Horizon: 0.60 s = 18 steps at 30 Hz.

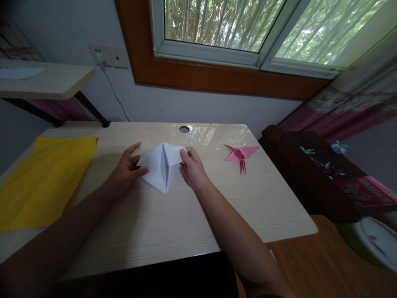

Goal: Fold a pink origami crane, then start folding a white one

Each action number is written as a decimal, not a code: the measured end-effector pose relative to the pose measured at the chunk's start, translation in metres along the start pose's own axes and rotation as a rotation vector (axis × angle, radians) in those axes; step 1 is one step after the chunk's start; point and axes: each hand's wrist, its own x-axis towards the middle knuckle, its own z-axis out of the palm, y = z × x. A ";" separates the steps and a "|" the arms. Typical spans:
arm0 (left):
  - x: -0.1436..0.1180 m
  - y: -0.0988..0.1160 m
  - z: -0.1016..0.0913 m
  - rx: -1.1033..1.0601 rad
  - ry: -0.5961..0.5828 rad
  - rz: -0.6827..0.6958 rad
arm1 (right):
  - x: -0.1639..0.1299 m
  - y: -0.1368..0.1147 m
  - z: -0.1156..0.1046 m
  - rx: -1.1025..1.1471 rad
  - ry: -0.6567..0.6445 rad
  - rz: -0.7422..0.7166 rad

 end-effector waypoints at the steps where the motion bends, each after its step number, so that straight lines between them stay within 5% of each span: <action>1: 0.001 0.001 -0.001 0.008 0.022 0.011 | 0.000 -0.001 0.000 0.013 0.006 -0.002; 18: 0.010 0.002 -0.014 -0.008 0.261 0.094 | 0.005 -0.010 -0.005 0.081 0.030 -0.125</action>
